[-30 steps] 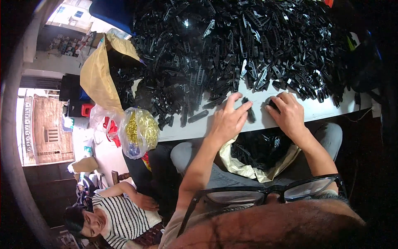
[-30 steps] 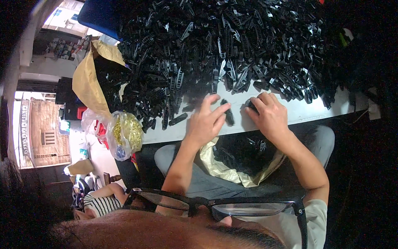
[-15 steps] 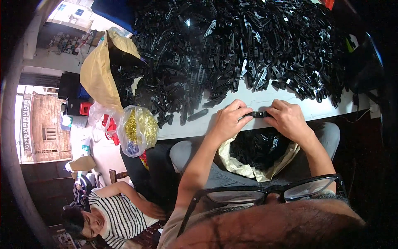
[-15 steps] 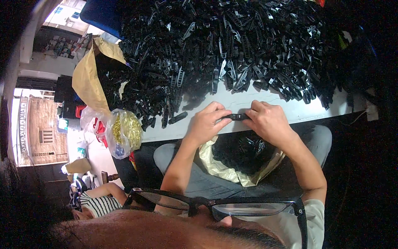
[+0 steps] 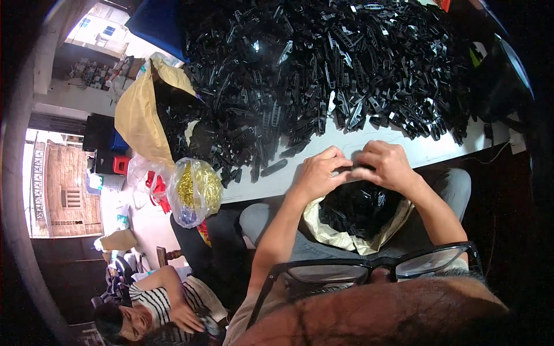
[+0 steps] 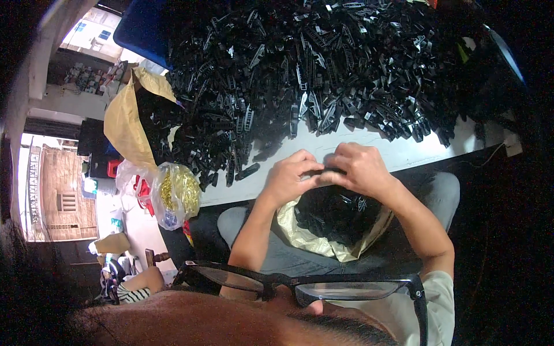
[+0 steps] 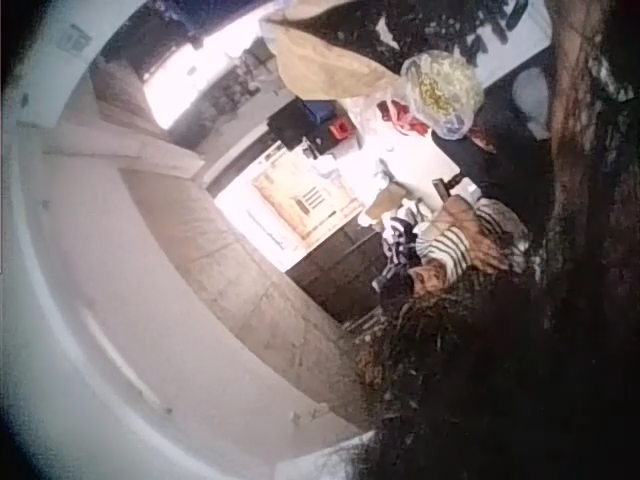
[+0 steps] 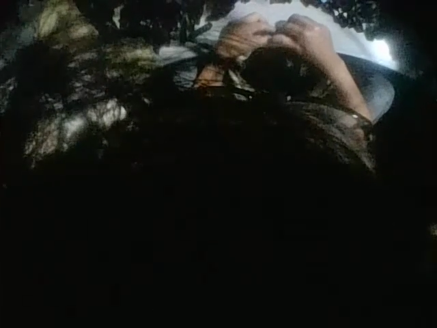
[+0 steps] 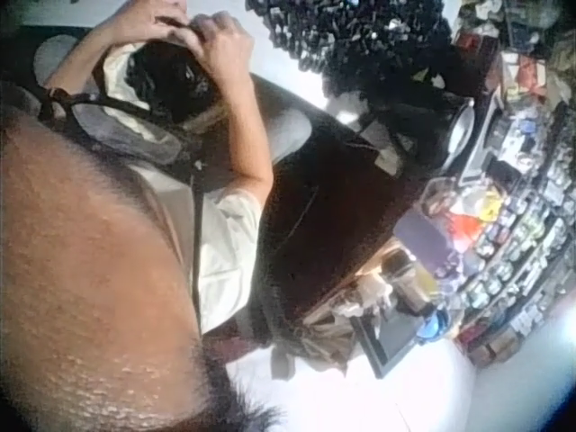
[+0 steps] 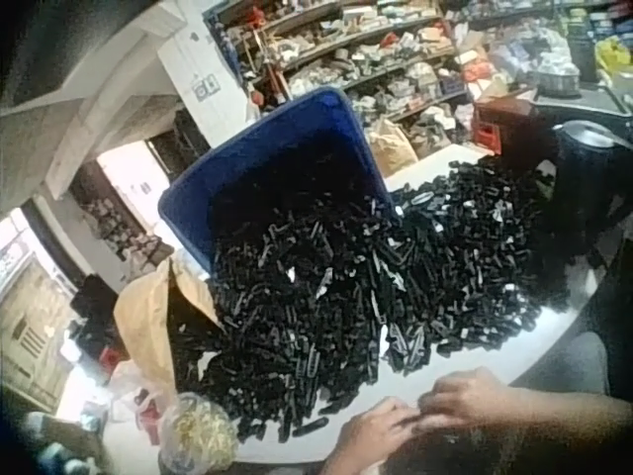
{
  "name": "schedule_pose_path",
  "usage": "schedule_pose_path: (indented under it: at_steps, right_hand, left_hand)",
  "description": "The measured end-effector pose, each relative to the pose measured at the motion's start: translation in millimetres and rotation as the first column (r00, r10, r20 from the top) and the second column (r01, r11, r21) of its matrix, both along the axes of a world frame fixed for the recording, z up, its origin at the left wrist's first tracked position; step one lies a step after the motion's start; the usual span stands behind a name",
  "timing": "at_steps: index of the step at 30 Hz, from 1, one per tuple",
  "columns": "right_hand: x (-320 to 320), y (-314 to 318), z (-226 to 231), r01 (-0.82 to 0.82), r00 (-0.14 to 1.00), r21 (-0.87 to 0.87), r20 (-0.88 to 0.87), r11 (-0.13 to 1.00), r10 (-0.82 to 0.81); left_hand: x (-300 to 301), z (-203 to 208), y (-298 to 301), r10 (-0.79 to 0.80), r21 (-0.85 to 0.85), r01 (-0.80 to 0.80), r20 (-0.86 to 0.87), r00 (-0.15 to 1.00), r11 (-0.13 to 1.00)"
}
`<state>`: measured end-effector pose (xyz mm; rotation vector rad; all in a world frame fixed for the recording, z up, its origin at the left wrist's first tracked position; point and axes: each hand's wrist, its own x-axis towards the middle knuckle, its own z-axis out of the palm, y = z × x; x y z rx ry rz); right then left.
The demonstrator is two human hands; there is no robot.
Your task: The person assembles small plastic components by hand, empties more parts onto the table from a container, and places the assembled pieces into a bag.
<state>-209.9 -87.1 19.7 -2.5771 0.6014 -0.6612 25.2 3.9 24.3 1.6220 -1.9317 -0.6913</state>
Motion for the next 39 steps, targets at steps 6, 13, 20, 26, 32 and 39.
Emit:
schedule_pose_path:
  at_steps: [6, 13, 20, 26, 32, 39]
  right_hand:
    - [3, -24, -21, 0.506, 0.861, -0.233, 0.068, 0.831, -0.505]
    - [8, -14, -32, 0.452, 0.888, -0.314, 0.067, 0.835, -0.455]
    - [11, -1, -21, 0.354, 0.930, -0.312, 0.016, 0.882, -0.368]
    - [12, 4, -11, 0.262, 0.955, -0.260, -0.071, 0.930, -0.289]
    - [4, -10, -15, 0.320, 0.911, -0.283, -0.171, 0.904, -0.376]
    - [6, -15, -7, 0.476, 0.878, -0.246, 0.073, 0.844, -0.473]
  left_hand:
    - [-14, -9, -29, 0.092, -0.290, -0.040, 0.168, 0.982, 0.956]
    - [-19, -24, -37, 0.160, -0.323, -0.093, 0.190, 0.969, 0.942]
    - [-13, -21, -15, 0.269, -0.243, -0.226, 0.157, 0.950, 0.943]
    - [-7, -22, -5, 0.292, -0.275, -0.266, 0.057, 0.955, 0.924]
    - [-6, -21, -1, 0.337, -0.255, -0.317, 0.038, 0.941, 0.914]
    - [10, -19, 3, 0.290, -0.210, -0.287, -0.014, 0.957, 0.935]
